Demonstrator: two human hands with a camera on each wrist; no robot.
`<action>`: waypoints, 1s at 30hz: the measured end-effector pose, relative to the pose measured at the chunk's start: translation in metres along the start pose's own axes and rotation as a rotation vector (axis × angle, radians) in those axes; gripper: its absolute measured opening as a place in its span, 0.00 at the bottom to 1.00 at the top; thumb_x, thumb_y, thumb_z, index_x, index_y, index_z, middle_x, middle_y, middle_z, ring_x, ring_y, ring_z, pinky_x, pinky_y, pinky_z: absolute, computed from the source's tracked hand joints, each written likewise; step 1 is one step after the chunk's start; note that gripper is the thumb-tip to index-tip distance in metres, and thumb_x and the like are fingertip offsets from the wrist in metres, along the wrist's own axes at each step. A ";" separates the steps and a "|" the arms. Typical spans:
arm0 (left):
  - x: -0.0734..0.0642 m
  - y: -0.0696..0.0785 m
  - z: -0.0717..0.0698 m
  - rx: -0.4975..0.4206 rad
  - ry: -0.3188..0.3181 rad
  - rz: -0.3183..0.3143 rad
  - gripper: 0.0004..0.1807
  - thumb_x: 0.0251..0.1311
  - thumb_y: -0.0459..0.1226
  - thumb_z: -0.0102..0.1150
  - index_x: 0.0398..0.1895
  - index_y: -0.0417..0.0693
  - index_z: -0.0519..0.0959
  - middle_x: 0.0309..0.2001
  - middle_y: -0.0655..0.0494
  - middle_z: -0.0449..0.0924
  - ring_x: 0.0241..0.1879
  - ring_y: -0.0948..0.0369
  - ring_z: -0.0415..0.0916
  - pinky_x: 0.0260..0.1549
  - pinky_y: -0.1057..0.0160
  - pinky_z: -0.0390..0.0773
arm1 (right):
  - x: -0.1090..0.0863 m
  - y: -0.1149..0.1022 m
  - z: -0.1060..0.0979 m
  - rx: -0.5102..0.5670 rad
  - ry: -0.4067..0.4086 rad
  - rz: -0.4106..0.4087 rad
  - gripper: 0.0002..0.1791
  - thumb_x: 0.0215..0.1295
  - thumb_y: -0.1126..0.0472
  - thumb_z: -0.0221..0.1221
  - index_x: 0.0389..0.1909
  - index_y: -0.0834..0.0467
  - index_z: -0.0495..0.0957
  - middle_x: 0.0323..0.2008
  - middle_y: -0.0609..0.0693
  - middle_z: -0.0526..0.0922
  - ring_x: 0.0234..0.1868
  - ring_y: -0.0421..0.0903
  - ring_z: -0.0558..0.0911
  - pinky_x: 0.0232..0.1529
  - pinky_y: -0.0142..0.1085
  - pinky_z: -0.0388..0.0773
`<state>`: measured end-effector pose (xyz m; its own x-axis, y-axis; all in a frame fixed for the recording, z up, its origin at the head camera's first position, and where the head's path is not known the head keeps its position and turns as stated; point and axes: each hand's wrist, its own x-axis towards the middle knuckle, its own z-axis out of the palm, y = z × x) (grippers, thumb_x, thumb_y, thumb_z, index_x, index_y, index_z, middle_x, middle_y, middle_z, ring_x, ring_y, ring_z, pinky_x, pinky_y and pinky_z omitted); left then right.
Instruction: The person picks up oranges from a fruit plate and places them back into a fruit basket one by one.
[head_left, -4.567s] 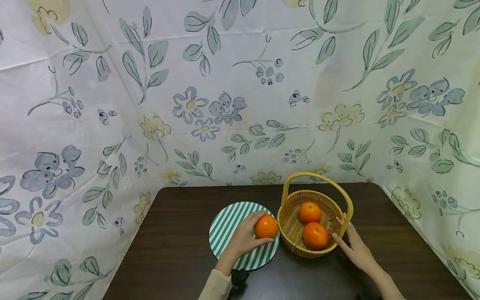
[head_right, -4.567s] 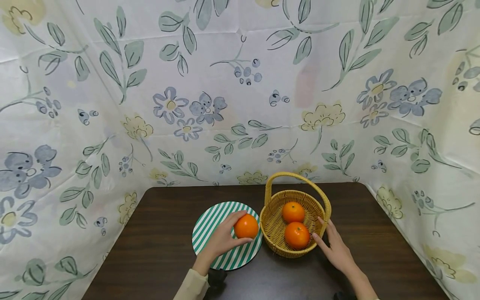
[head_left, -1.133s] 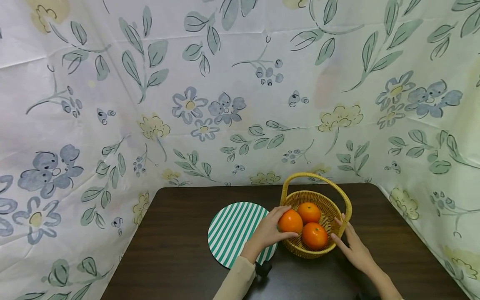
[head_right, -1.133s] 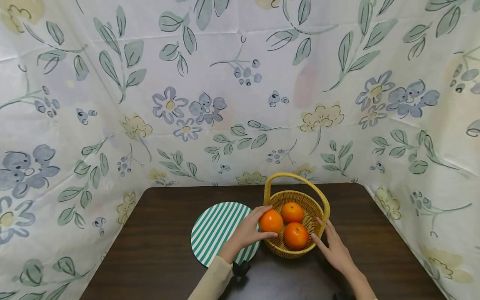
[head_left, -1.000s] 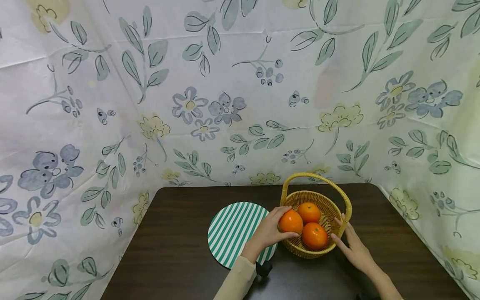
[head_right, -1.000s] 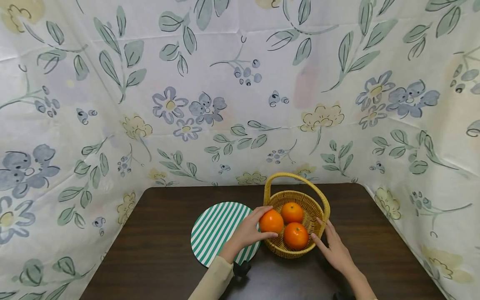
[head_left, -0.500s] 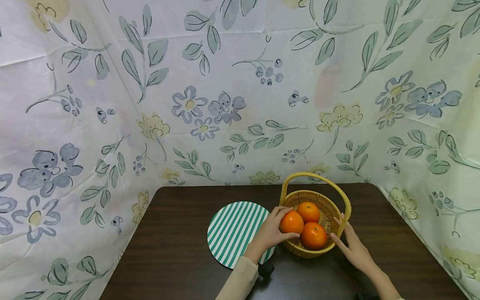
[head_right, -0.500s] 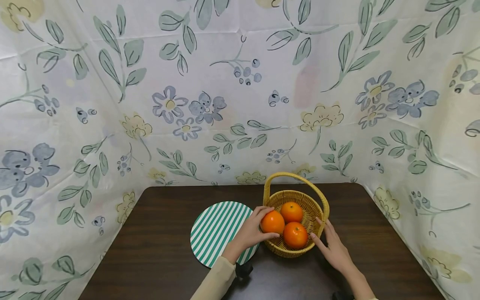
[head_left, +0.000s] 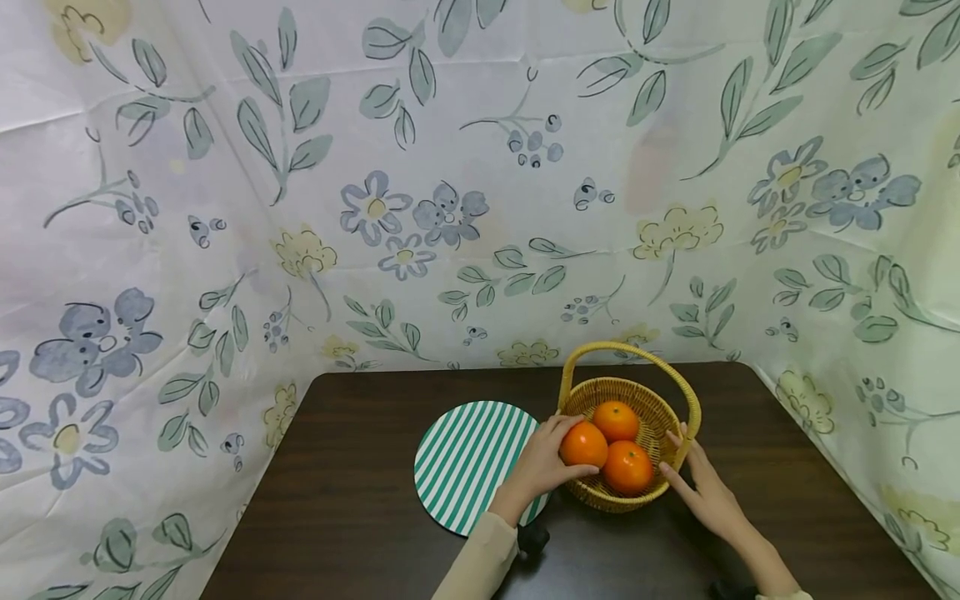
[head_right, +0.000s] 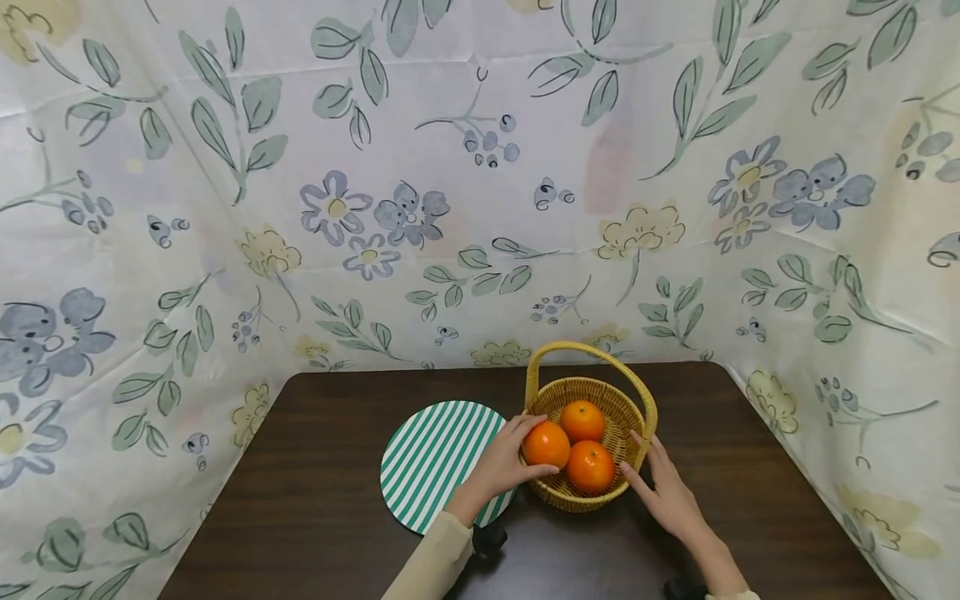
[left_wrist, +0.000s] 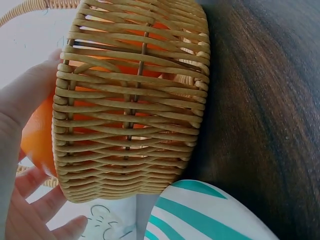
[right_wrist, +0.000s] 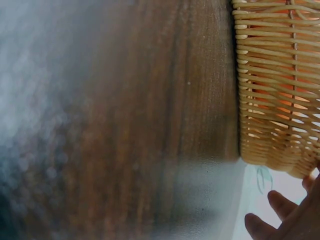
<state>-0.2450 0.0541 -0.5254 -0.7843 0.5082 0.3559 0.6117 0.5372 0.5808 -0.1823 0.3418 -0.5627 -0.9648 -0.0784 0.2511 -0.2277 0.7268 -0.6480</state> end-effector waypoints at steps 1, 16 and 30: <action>0.000 0.000 0.000 0.007 0.000 -0.001 0.41 0.46 0.60 0.64 0.66 0.67 0.62 0.58 0.61 0.69 0.54 0.60 0.70 0.48 0.60 0.76 | 0.000 0.000 0.000 -0.001 0.001 0.000 0.34 0.70 0.52 0.48 0.72 0.54 0.48 0.73 0.48 0.31 0.68 0.68 0.49 0.44 0.72 0.59; -0.002 -0.001 0.000 0.103 -0.021 0.017 0.43 0.47 0.60 0.63 0.66 0.55 0.65 0.57 0.60 0.70 0.59 0.59 0.65 0.54 0.58 0.72 | -0.001 -0.002 0.001 -0.014 0.002 0.006 0.33 0.70 0.52 0.48 0.72 0.53 0.48 0.73 0.49 0.31 0.67 0.70 0.50 0.43 0.72 0.59; 0.000 -0.001 -0.002 0.137 -0.075 -0.020 0.42 0.47 0.61 0.62 0.66 0.56 0.65 0.59 0.57 0.70 0.59 0.58 0.65 0.55 0.57 0.71 | -0.001 -0.002 0.002 0.004 0.014 -0.009 0.33 0.70 0.53 0.49 0.72 0.55 0.49 0.73 0.50 0.32 0.68 0.68 0.48 0.46 0.72 0.58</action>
<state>-0.2462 0.0521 -0.5241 -0.7894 0.5425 0.2872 0.6087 0.6315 0.4803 -0.1813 0.3392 -0.5631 -0.9606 -0.0754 0.2675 -0.2374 0.7233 -0.6484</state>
